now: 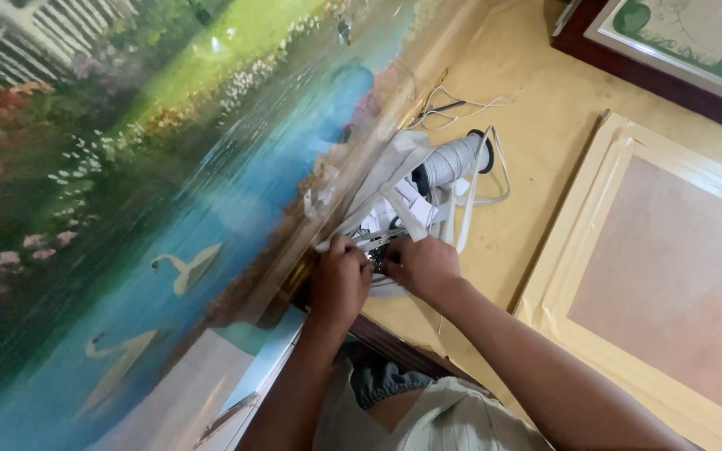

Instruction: Attaching a hanging wire to the back of a picture frame using screws and a screwdriver.

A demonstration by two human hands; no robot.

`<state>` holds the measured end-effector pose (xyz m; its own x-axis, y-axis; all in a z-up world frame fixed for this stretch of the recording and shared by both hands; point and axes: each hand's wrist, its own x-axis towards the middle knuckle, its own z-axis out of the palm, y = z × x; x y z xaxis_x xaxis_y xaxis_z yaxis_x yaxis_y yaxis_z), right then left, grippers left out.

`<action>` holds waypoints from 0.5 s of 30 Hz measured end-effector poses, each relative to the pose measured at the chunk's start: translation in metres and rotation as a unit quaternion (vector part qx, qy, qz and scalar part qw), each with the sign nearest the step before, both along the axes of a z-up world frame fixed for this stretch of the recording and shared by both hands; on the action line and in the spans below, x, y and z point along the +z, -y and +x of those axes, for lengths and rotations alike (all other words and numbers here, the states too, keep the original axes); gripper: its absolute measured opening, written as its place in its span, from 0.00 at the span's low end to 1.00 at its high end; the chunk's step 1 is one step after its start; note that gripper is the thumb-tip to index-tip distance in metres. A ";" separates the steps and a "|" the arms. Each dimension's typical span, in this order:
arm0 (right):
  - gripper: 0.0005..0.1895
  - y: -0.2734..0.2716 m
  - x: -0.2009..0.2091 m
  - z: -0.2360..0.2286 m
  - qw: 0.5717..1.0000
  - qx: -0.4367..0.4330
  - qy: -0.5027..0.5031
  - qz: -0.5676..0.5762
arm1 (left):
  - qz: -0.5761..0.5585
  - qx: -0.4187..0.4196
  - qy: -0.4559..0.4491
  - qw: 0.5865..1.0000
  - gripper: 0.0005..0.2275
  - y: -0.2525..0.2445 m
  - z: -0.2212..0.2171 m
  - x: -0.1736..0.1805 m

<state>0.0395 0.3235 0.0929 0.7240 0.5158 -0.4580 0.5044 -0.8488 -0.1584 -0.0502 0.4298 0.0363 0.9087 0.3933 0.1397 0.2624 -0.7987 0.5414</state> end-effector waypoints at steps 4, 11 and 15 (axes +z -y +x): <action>0.13 0.010 -0.005 0.002 0.998 -0.005 -0.024 0.051 | 0.001 -0.010 -0.046 0.999 0.04 -0.001 0.002 0.015; 0.10 0.028 -0.023 0.022 0.904 -0.290 -0.129 0.286 | -0.049 -0.040 -0.089 0.994 0.06 -0.004 0.007 0.017; 0.12 0.023 0.006 0.008 0.790 -0.404 -0.240 0.394 | -0.023 -0.049 -0.042 0.998 0.03 -0.005 0.004 0.007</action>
